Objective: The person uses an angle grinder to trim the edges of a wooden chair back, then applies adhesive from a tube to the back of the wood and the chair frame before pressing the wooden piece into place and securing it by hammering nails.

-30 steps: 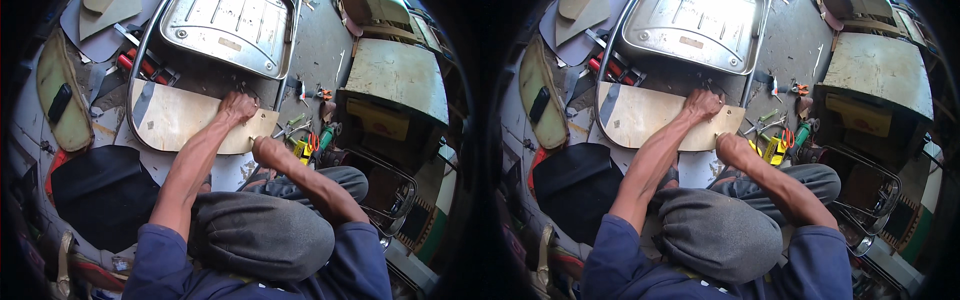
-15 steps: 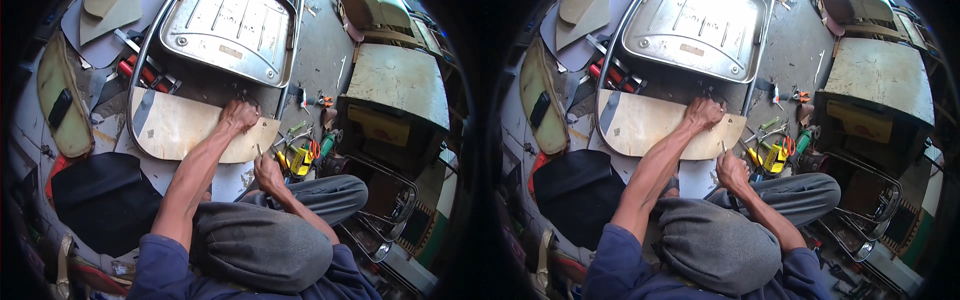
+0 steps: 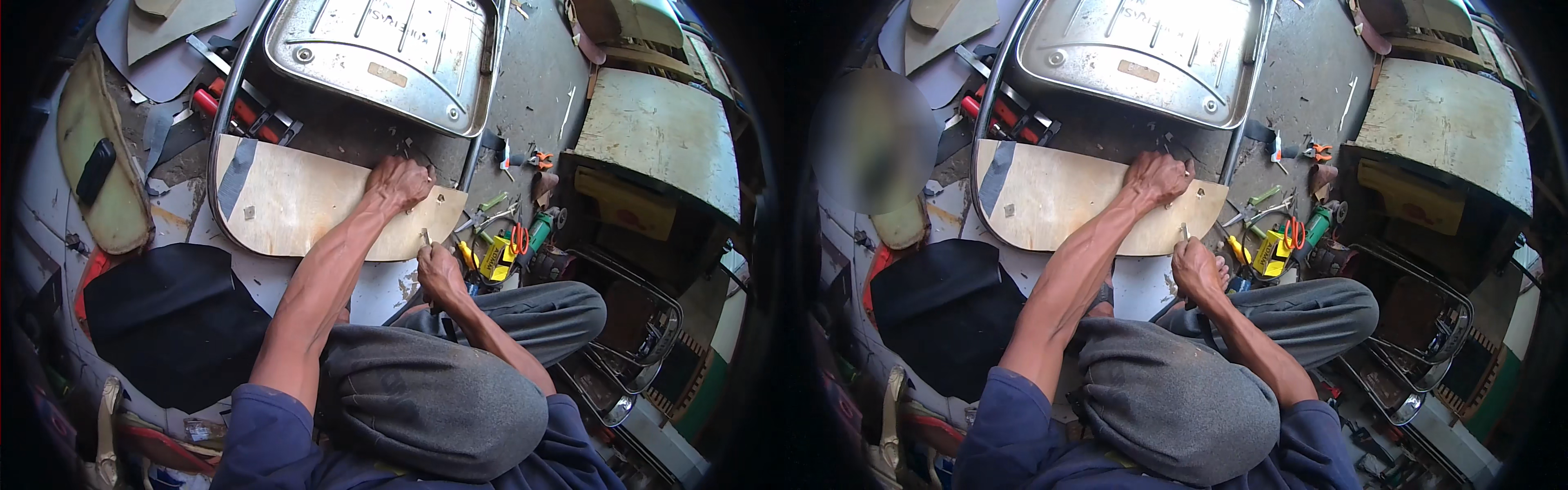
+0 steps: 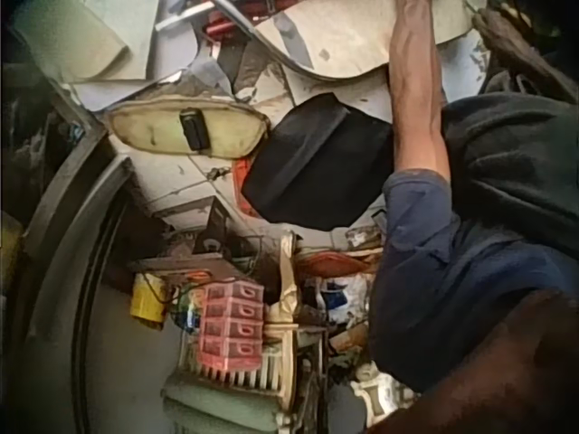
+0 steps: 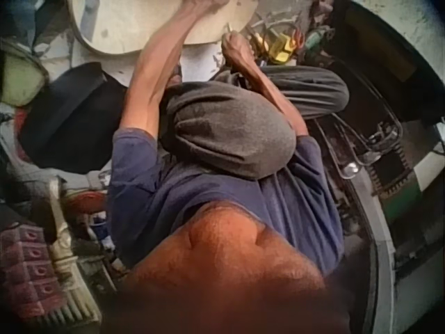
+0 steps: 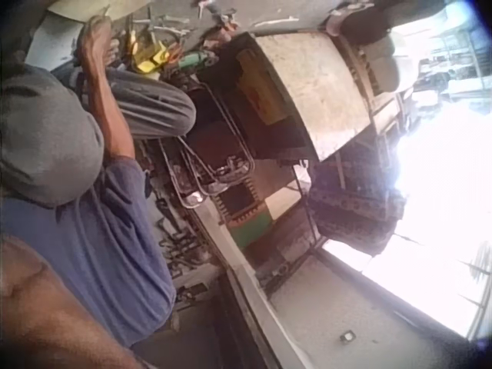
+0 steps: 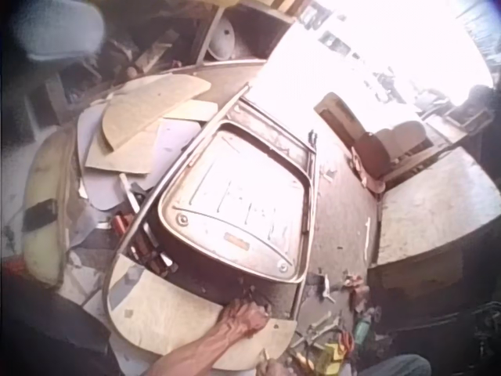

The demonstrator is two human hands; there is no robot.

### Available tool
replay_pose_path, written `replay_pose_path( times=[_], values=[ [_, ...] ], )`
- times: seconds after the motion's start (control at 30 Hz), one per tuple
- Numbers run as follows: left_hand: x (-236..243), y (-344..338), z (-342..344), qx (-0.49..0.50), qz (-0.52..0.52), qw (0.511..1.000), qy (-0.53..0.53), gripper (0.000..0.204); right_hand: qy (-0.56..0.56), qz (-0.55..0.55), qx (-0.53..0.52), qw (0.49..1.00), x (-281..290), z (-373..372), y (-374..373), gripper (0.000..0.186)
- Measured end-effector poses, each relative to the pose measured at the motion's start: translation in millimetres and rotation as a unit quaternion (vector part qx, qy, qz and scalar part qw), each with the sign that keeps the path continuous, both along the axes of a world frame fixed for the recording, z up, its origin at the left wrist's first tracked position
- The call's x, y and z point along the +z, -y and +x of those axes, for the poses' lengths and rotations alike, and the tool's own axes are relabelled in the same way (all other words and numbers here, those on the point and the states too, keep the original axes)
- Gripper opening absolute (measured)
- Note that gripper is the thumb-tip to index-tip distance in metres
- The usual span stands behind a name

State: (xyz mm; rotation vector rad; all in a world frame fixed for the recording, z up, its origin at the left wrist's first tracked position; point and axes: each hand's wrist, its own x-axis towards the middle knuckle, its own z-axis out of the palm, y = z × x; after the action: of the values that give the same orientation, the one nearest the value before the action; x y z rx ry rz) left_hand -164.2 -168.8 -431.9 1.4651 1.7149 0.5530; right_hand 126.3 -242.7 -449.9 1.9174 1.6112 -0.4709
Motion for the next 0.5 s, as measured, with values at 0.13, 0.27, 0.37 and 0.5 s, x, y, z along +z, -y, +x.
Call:
replay_pose_path(
  times=[0.13, 0.27, 0.37, 0.5],
  values=[
    [-3.0, -0.1, 2.3, -0.006, -0.012, 1.0, 0.005, 0.053, 0.047, 0.036, 0.0, 0.998, -31.6, 30.7, 14.9, 0.055],
    [-12.3, 4.5, -1.6, 0.015, -0.009, 1.0, -0.011, 0.052, 0.048, 0.027, -0.019, 0.998, -21.4, -2.2, 13.2, 0.058],
    [5.9, -10.0, 5.7, -0.004, 0.018, 1.0, 0.007, 0.052, 0.11, 0.111, 0.002, 0.988, -70.2, 74.5, 24.5, 0.059],
    [-27.9, 4.9, 5.3, 0.028, 0.026, 0.999, -0.012, 0.058, 0.022, -0.094, 0.091, 0.991, 6.3, -45.3, -16.4, 0.044]
  ],
)
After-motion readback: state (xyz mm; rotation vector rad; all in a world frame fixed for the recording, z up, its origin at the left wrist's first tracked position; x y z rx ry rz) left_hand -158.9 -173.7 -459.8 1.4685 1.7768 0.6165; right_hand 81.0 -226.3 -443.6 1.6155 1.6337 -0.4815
